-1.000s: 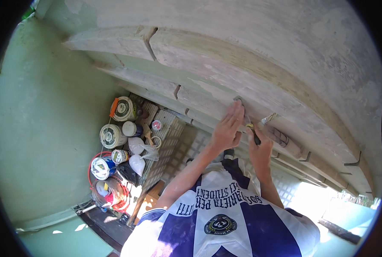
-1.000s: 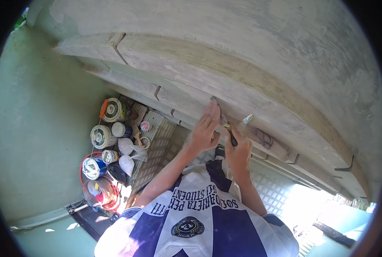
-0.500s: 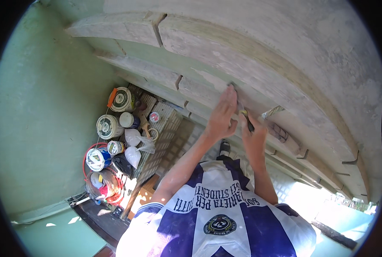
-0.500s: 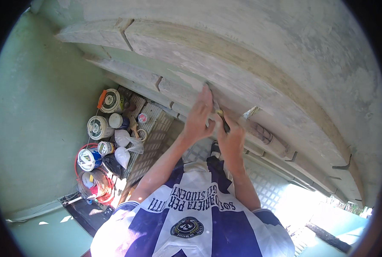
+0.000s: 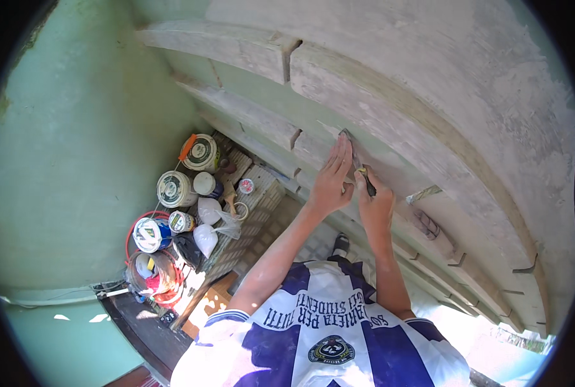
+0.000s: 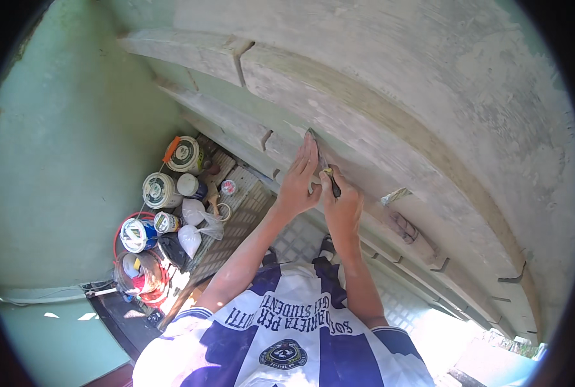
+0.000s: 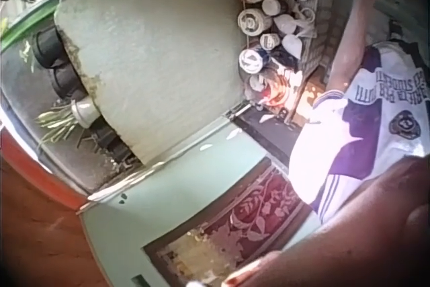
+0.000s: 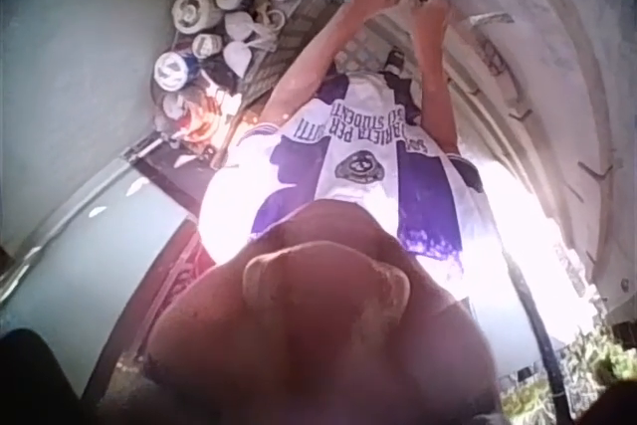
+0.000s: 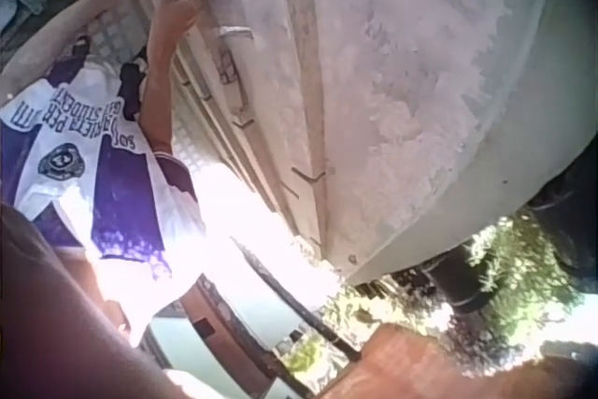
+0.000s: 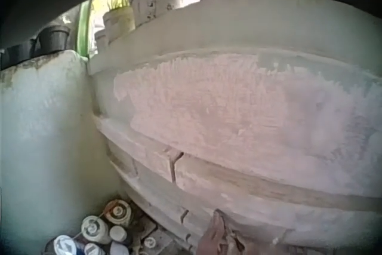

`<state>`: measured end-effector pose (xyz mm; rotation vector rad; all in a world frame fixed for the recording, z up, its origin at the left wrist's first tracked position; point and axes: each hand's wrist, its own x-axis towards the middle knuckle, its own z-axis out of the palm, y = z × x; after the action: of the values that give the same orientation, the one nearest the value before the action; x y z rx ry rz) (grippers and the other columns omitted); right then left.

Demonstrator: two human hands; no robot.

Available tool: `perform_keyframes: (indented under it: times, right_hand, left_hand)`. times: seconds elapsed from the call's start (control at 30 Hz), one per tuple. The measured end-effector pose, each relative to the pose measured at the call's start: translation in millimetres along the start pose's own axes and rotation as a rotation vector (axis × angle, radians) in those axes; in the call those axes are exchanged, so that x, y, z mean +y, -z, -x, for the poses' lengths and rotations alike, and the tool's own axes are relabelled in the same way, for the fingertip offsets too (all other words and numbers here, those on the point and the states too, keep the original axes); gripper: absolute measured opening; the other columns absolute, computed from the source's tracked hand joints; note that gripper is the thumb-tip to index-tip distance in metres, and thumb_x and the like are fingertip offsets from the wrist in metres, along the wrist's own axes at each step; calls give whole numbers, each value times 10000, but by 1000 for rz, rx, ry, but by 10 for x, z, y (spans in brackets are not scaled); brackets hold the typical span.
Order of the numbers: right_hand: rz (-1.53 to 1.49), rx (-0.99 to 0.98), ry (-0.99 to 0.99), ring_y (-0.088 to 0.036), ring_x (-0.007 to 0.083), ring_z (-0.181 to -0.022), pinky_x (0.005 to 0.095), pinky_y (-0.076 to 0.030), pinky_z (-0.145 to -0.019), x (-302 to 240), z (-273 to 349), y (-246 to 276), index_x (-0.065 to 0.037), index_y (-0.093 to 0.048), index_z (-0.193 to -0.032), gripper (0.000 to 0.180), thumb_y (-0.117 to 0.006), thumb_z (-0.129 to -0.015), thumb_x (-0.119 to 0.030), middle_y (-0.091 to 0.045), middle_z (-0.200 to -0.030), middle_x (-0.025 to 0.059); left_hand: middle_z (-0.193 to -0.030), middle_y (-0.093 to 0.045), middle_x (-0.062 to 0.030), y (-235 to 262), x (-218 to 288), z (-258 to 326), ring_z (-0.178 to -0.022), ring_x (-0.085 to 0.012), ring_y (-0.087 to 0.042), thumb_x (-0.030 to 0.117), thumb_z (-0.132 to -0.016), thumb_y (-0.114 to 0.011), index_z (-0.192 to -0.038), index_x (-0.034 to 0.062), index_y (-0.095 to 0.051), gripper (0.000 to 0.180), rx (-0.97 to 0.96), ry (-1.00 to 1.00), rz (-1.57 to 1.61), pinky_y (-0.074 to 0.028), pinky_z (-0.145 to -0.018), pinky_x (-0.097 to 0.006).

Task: The recorder uses a putty knife to scrape old paint and finish off a wooden beam.

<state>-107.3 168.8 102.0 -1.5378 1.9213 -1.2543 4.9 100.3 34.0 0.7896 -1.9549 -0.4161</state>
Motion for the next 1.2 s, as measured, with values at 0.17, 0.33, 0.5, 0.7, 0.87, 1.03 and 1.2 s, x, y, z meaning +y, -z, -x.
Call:
perform_keyframes:
  times: [0.17, 0.33, 0.5, 0.7, 0.87, 1.03, 1.2]
  right_hand:
    - [23, 11, 47, -663, 258, -725, 355, -512, -726, 154, 186, 59, 41, -662, -1196, 358, -646, -949, -218, -691, -890, 269]
    - [94, 1, -57, -659, 200, -743, 342, -511, -748, 82, 110, 25, 40, -656, -1208, 361, -641, -956, -218, -692, -921, 281]
    - [17, -44, -93, -674, 182, -803, 320, -513, -791, -65, 100, -116, 35, -654, -1217, 357, -651, -951, -204, -716, -973, 260]
    - [56, 62, 1, -676, 309, -685, 357, -522, -695, 185, 175, 11, 29, -676, -1173, 330, -654, -934, -198, -696, -843, 254]
    - [38, 84, 43, -720, 338, -850, 360, -534, -762, 206, 159, -81, 32, -673, -1175, 324, -645, -934, -184, -704, -934, 263]
    - [-63, -8, -75, -683, 182, -865, 331, -517, -820, -98, 50, -178, 59, -646, -1208, 368, -648, -941, -194, -720, -981, 249]
    - [-25, -15, -184, -656, 157, -846, 336, -514, -816, -6, 181, -37, 47, -657, -1202, 356, -655, -929, -181, -725, -981, 241]
  left_hand:
    - [-1550, -228, -332, -6, 60, 126, -1445, -484, -228, 3, -641, -555, -1505, -96, -181, 946, -40, -36, 31, -247, -1191, -519]
    - [-1541, -241, -340, -160, -7, 150, -1439, -484, -246, 5, -626, -563, -1497, -99, -199, 950, -34, -32, 34, -254, -1189, -521]
    - [-1542, -243, -337, -118, -75, 89, -1449, -467, -240, 18, -630, -571, -1495, -100, -209, 946, 141, 2, 61, -259, -1186, -520]
    - [-1548, -231, -338, -199, 34, 160, -1453, -468, -232, 32, -639, -580, -1503, -95, -199, 953, 9, -6, 99, -250, -1187, -514]
    - [-1547, -229, -342, -181, -37, 159, -1448, -488, -226, 38, -659, -575, -1503, -101, -194, 936, 30, -24, 103, -246, -1185, -520]
    - [-1547, -225, -345, -104, -89, 26, -1446, -501, -218, 29, -668, -566, -1500, -106, -195, 920, 188, 2, 101, -240, -1187, -521]
    - [-1546, -219, -350, -25, 19, 85, -1442, -502, -225, 23, -626, -565, -1501, -106, -196, 958, 9, -3, 173, -246, -1186, -517]
